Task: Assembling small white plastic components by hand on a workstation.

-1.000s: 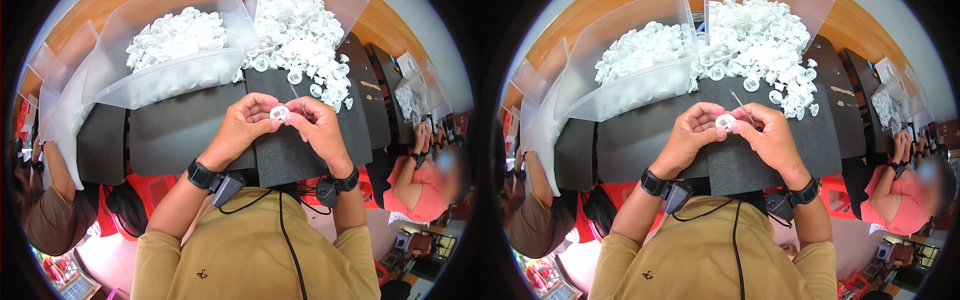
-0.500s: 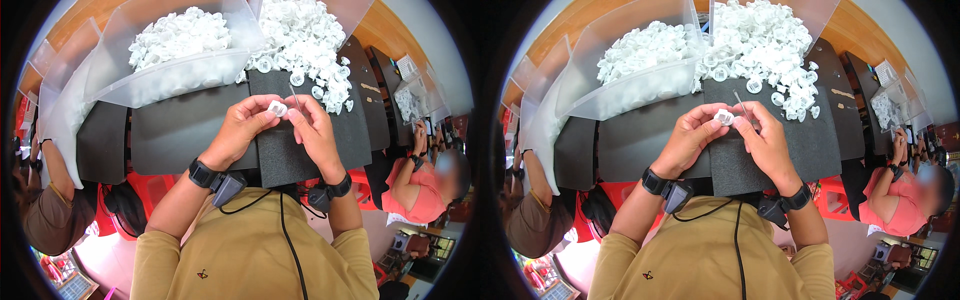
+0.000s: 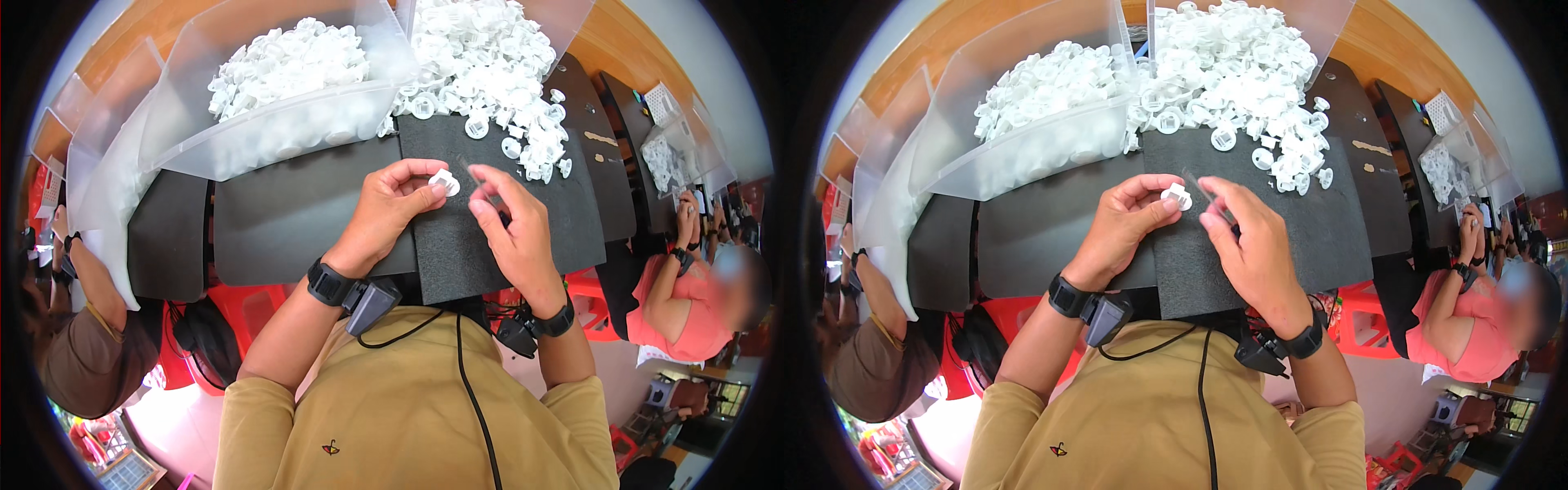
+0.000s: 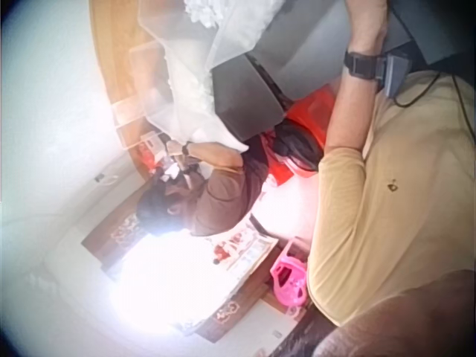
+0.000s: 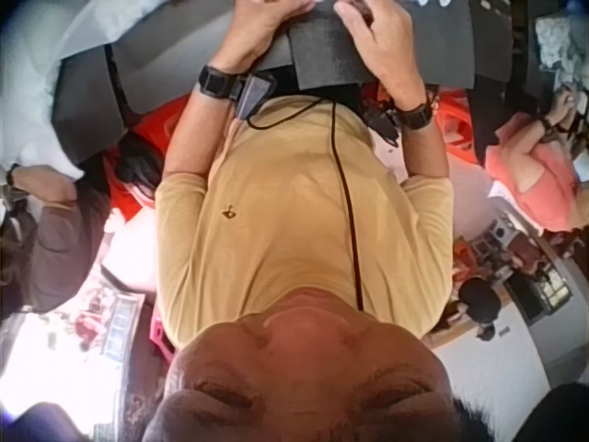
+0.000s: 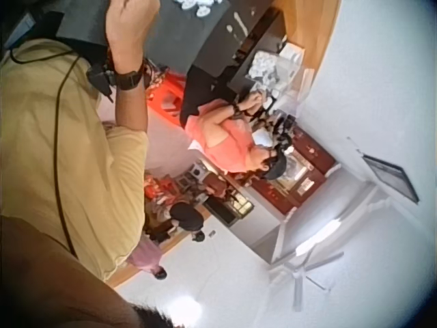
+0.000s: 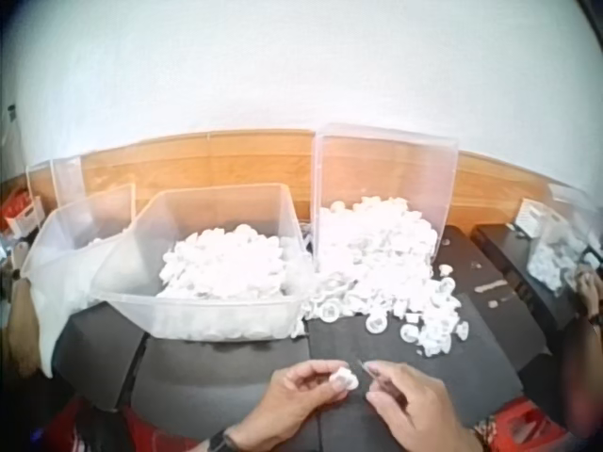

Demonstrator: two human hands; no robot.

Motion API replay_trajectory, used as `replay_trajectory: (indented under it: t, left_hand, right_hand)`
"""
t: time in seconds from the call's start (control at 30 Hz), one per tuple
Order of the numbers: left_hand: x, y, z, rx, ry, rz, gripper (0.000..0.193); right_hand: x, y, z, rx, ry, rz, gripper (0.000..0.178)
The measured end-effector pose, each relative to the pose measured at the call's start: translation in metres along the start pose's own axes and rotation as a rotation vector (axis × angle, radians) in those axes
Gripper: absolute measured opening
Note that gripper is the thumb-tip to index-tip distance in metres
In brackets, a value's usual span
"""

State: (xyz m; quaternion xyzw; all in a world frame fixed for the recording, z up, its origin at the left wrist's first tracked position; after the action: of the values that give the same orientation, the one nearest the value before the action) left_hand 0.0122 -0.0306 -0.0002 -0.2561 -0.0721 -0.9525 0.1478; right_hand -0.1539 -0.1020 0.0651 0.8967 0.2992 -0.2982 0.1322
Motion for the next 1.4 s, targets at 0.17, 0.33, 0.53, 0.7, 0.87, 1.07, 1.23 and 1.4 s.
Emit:
replay_trajectory:
  t: [0.17, 0.33, 0.53, 0.7, 0.87, 1.07, 1.23, 1.4]
  left_hand:
    - [0.004, 0.000, 0.000, 0.009, -0.012, -0.042, 0.030]
    - [0.003, 0.001, -0.002, 0.092, -0.010, -0.056, 0.036]
    - [-0.001, 0.002, -0.003, 0.085, -0.019, 0.022, 0.038]
    - [-0.004, 0.003, -0.005, 0.041, -0.019, 0.014, 0.037]
    - [-0.003, 0.002, -0.001, 0.008, -0.042, 0.032, 0.036]
    - [-0.003, 0.002, -0.003, 0.018, -0.045, 0.024, 0.034]
    - [-0.003, 0.002, -0.003, 0.019, -0.036, 0.035, 0.035]
    - [-0.003, 0.002, -0.004, 0.027, -0.035, 0.041, 0.035]
  right_hand:
    - [0.009, 0.018, 0.013, 0.119, 0.199, -0.027, 0.025]
    - [0.008, 0.020, 0.015, 0.097, 0.230, -0.083, 0.021]
    - [-0.010, -0.005, -0.003, -0.149, -0.225, 0.054, 0.030]
    - [-0.014, -0.016, -0.015, -0.234, -0.569, 0.100, 0.037]
    - [-0.010, -0.014, -0.024, -0.275, -0.685, 0.106, 0.039]
    - [-0.004, -0.012, -0.026, -0.326, -0.745, 0.149, 0.040]
    - [-0.004, -0.011, -0.031, -0.389, -0.858, 0.179, 0.038]
    - [-0.005, -0.008, -0.035, -0.455, -0.950, 0.194, 0.030]
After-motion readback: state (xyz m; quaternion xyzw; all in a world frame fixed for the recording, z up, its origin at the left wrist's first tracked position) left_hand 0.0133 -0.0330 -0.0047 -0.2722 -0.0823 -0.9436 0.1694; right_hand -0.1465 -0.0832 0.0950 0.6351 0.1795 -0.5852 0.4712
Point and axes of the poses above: each hand's wrist, its own y-axis towards the middle knuckle, its own x-axis out of the palm, z = x × y, the point moved 1 cm from there along y, towards the middle knuckle, and after that the axes turned 11 degrees about x, right-handed, at the moved point
